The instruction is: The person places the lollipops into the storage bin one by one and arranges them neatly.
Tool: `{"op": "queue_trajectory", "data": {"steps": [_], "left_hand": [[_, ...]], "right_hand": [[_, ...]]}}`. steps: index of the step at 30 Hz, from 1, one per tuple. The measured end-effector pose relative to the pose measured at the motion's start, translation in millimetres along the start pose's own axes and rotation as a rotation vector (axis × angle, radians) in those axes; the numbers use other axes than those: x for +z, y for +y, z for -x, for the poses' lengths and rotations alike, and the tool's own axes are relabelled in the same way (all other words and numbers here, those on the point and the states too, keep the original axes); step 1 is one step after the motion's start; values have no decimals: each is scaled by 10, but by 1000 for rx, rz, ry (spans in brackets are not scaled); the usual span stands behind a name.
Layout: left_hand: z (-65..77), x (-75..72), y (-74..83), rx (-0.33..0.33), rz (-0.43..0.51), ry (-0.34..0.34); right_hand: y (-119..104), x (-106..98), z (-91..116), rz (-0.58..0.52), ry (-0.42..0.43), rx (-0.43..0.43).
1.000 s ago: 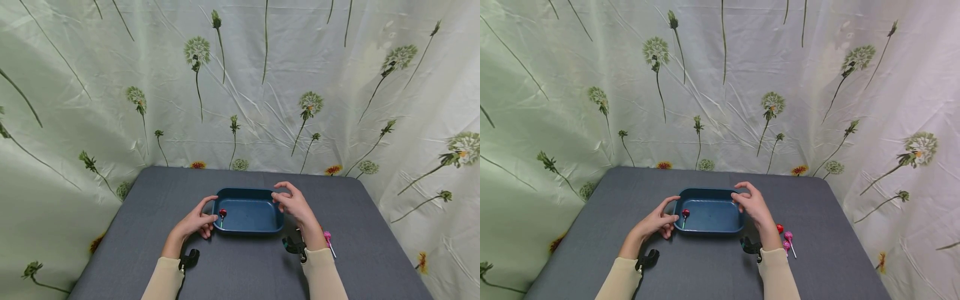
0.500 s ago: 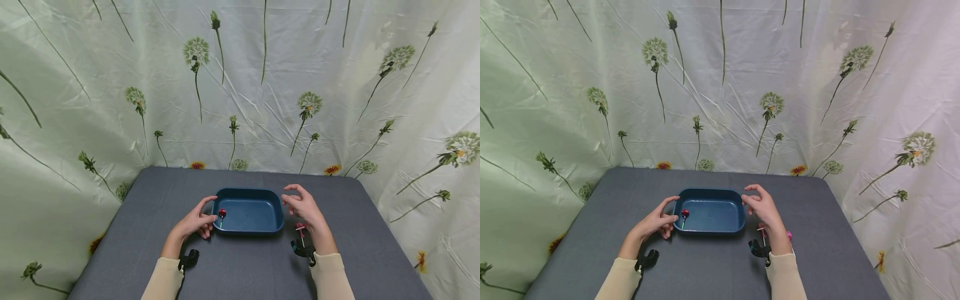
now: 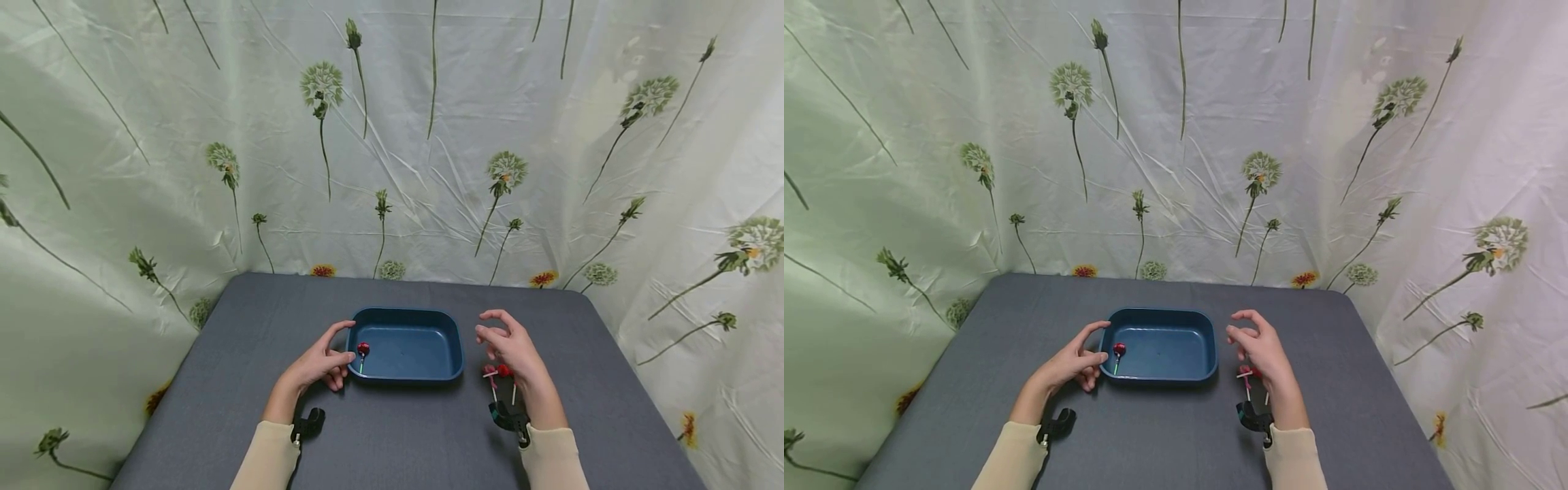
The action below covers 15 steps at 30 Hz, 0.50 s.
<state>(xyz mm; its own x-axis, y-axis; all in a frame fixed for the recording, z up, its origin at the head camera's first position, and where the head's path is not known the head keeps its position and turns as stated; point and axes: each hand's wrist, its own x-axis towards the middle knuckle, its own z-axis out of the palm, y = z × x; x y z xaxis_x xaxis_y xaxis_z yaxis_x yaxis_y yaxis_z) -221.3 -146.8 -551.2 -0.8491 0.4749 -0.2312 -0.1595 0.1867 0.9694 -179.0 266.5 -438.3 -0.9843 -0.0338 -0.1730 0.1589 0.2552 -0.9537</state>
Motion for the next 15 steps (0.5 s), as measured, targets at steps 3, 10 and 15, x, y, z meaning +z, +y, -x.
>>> {"op": "queue_trajectory", "data": {"steps": [3, 10, 15], "left_hand": [[3, -2, 0, 2, -1, -3], [7, -2, 13, -5, 5, -1], [8, 4, 17, 4, 4, 1]], "right_hand": [[17, -30, 27, -4, 15, 17], [84, -120, 75, 20, 41, 39], [122, -193, 115, 7, 48, 51]]}}
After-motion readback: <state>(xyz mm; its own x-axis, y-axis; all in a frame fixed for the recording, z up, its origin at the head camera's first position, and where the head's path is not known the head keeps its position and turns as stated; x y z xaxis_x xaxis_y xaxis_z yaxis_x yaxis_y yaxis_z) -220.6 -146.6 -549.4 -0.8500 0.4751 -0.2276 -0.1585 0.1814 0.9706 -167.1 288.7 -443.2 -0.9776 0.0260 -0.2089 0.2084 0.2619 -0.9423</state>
